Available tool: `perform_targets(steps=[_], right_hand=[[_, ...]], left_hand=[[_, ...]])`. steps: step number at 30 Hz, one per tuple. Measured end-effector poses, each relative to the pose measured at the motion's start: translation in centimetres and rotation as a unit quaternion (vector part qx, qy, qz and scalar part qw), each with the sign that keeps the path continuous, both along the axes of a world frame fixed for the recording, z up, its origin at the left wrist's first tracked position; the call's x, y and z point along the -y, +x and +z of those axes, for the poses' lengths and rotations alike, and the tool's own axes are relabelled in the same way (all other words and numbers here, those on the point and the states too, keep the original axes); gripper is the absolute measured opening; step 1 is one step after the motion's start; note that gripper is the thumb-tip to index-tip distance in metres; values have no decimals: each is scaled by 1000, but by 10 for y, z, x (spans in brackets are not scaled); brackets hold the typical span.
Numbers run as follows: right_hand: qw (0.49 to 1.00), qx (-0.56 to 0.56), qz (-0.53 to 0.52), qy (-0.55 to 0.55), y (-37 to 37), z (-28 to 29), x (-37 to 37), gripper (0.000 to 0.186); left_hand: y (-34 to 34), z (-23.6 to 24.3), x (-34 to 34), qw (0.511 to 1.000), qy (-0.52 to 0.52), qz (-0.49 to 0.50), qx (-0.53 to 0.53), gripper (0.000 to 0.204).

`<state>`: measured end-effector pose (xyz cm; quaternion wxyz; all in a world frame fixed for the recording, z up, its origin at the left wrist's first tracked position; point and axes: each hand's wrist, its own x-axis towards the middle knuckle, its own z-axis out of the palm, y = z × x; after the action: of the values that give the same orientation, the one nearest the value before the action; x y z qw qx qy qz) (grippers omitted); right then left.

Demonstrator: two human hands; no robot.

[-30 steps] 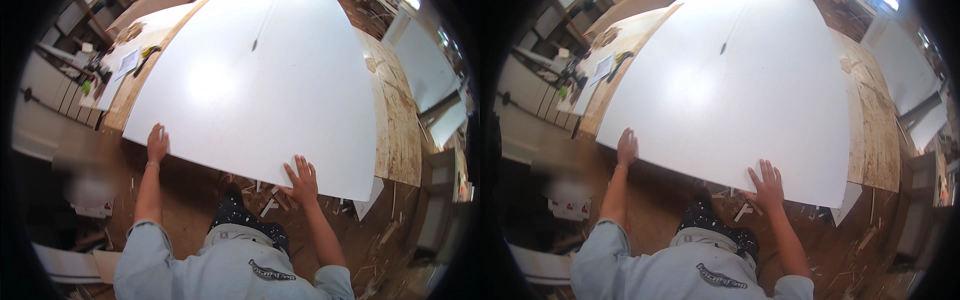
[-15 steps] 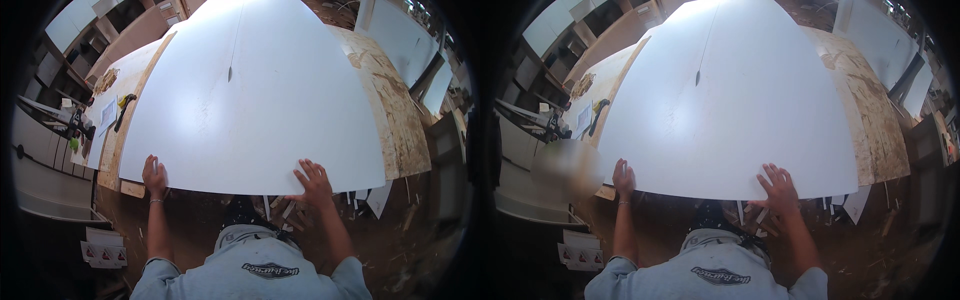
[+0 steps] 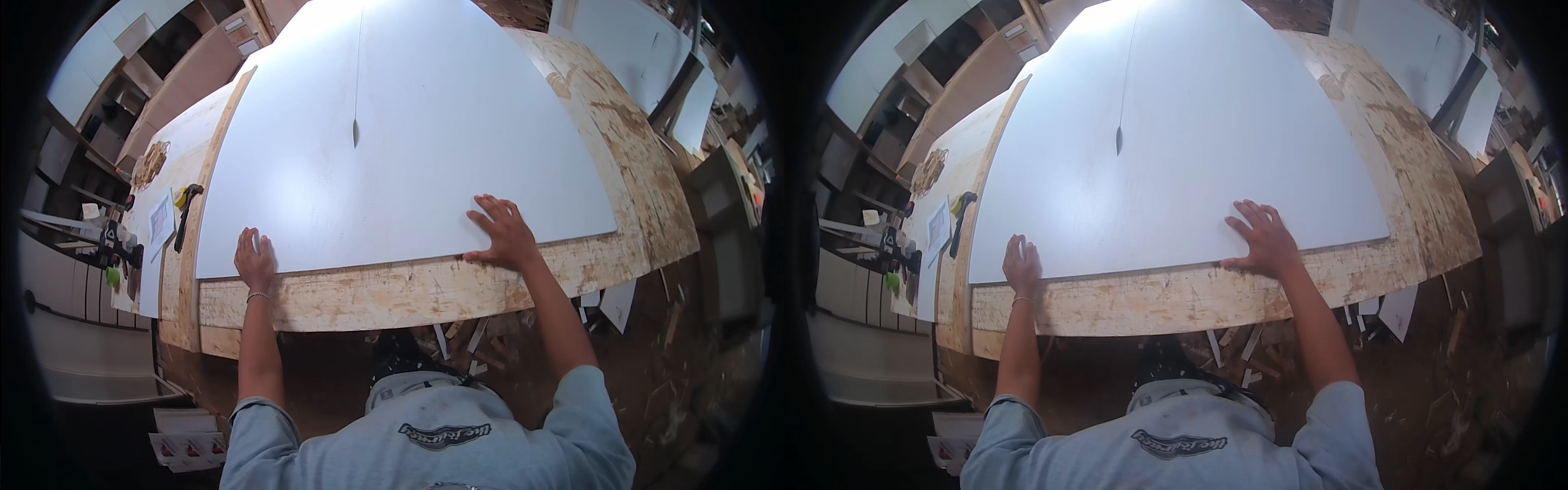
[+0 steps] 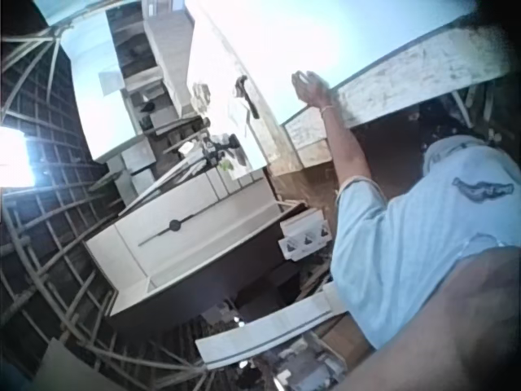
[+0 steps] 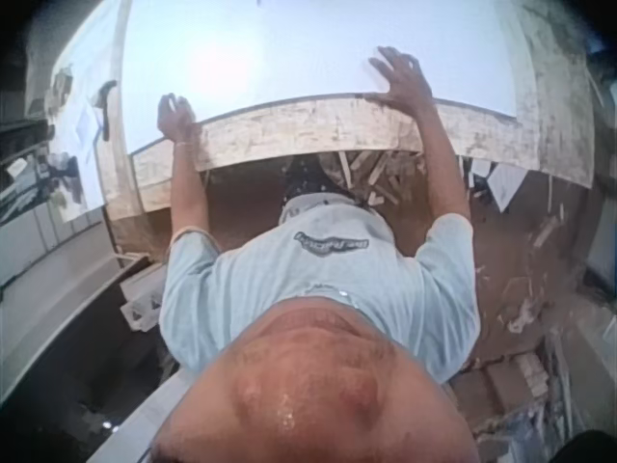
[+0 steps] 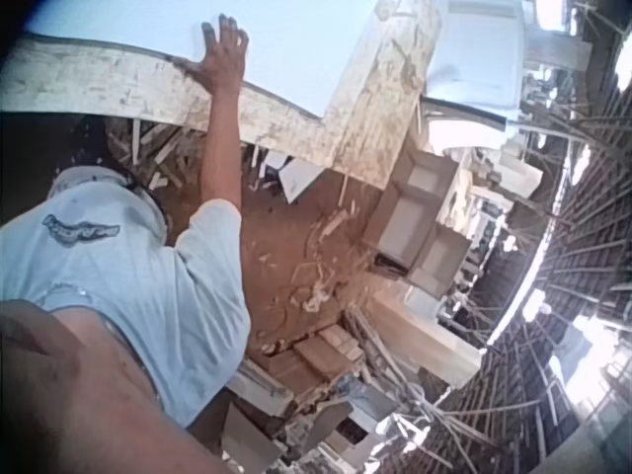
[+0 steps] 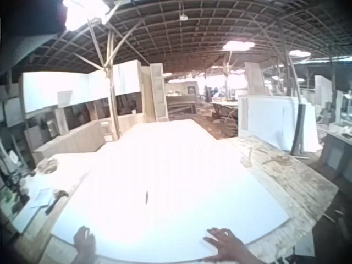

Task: The person carries a large white panel to a cutting station, aligns it with a table saw, and pushes it through the blade to cut it into smaller sections.

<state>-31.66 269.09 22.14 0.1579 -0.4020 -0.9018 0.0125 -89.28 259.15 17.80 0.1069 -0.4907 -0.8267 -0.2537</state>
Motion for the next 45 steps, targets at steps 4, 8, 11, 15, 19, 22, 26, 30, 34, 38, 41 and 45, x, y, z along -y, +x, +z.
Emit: perform_targets(steps=[4,8,11,15,19,22,26,30,34,38,41,45], right_hand=[[1000,-1,-2,-1,-8,1,-20,86],[999,18,-10,-28,-10,4,-22,87],[998,33,-26,-38,-8,7,-20,87],[998,11,-24,-52,-17,3,-21,80],[996,-30,-58,-68,-17,-12,-26,57],[993,-48,-90,-55,-28,-13,-24,41],[992,-30,-119,-13,-33,-15,-24,45],[991,-27,-129,0,-29,-16,-27,49],[991,-43,-129,-6,-25,-16,-30,50],[990,-39,-135,2,-23,-17,-39,49],[990,-45,-137,8,-26,-13,-58,50],[989,-43,-143,18,-36,-17,-98,48]], left_hand=[[-4,6,-17,999,-35,19,6,41],[-6,1,-21,998,-60,24,-7,44],[0,-4,-23,998,-60,-3,-13,45],[-26,-8,-16,995,-15,-27,95,39],[-27,-8,-26,992,26,-10,124,31],[-15,-5,-30,994,56,23,87,28],[-11,-3,-31,996,61,28,57,26],[-17,-10,-30,993,94,6,77,27],[-9,-7,-32,993,95,2,65,27],[-6,-3,-43,995,80,8,65,25],[-1,6,-63,996,63,13,69,23],[-14,0,-104,996,66,13,65,25]])
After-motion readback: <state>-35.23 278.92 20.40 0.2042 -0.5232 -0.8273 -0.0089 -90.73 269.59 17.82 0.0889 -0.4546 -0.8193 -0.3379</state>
